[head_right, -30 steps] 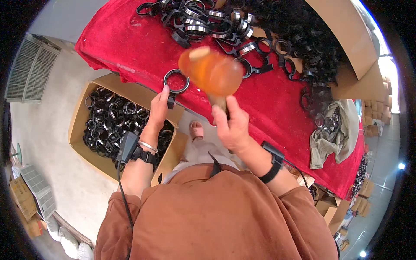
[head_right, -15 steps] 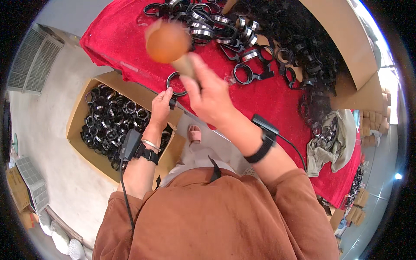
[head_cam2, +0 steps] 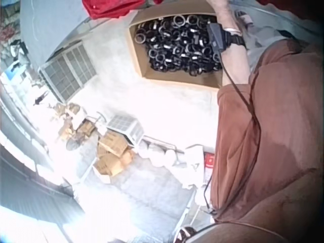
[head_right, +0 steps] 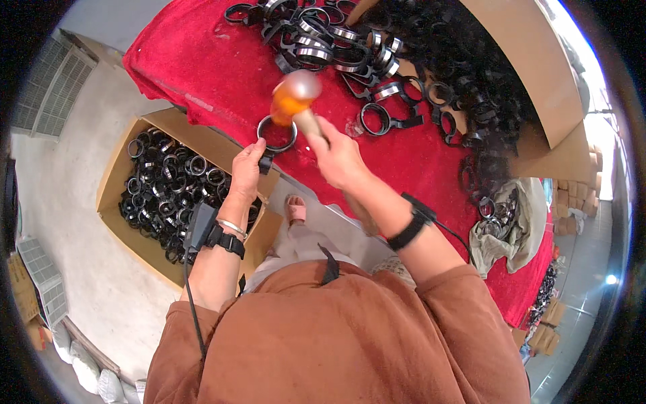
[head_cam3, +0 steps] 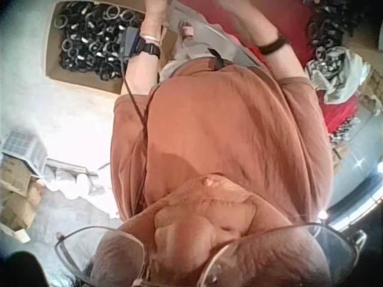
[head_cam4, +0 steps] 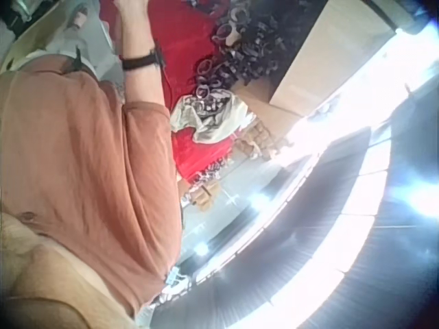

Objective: Use a rubber mallet to hammer and secure circular fasteners onto components at a workstation.

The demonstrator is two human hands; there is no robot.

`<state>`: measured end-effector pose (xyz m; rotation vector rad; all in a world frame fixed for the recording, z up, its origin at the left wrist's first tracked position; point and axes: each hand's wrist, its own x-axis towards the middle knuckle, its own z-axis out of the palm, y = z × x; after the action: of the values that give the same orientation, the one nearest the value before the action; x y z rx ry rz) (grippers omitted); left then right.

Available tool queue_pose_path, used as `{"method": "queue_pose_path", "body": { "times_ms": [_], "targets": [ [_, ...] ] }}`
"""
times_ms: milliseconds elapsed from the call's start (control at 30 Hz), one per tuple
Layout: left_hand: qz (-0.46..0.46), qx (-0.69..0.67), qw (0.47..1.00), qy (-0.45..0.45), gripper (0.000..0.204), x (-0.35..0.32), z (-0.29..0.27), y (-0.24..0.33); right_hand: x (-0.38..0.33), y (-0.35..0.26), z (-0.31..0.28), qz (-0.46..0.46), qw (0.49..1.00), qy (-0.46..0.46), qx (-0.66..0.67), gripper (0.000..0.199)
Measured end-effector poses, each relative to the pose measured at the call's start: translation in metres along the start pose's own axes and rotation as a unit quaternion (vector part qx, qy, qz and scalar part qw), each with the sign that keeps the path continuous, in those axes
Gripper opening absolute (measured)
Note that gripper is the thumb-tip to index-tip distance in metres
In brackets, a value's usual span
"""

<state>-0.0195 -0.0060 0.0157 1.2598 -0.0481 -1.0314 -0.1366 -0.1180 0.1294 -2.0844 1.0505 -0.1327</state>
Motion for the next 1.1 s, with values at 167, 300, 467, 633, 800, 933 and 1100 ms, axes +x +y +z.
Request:
{"method": "queue_pose_path", "body": {
  "times_ms": [167, 300, 467, 633, 800, 933, 1100],
  "targets": [
    [0.017, 0.033, 0.999, 0.012, 0.028, 0.003, -0.010, -0.006, 0.002, -0.014, -0.027, 0.115, 0.972, -0.065, 0.196, 0.041],
    [0.005, -0.035, 0.999, -0.026, 0.029, -0.001, -0.013, -0.002, -0.016, -0.039, -0.034, 0.019, 0.972, 0.020, 0.234, 0.040],
    [0.009, -0.023, 0.999, -0.031, 0.029, 0.003, -0.004, -0.005, 0.000, 0.026, 0.016, -0.007, 0.997, 0.032, 0.077, 0.046],
    [0.006, 0.024, 1.000, -0.015, 0.031, 0.011, -0.014, -0.007, -0.019, -0.007, -0.010, 0.087, 0.978, -0.015, 0.189, 0.043],
    [0.014, 0.026, 0.999, -0.014, 0.034, 0.007, -0.015, -0.002, -0.071, 0.013, -0.010, -0.078, 0.961, 0.104, 0.246, 0.045],
    [0.025, 0.000, 1.000, -0.018, 0.033, 0.014, -0.008, -0.005, -0.077, 0.056, 0.033, -0.101, 0.991, 0.083, 0.012, 0.046],
    [0.011, 0.009, 1.000, -0.015, 0.031, 0.011, -0.018, -0.011, -0.091, 0.030, 0.007, -0.027, 0.991, 0.084, 0.102, 0.043]
  ]
}}
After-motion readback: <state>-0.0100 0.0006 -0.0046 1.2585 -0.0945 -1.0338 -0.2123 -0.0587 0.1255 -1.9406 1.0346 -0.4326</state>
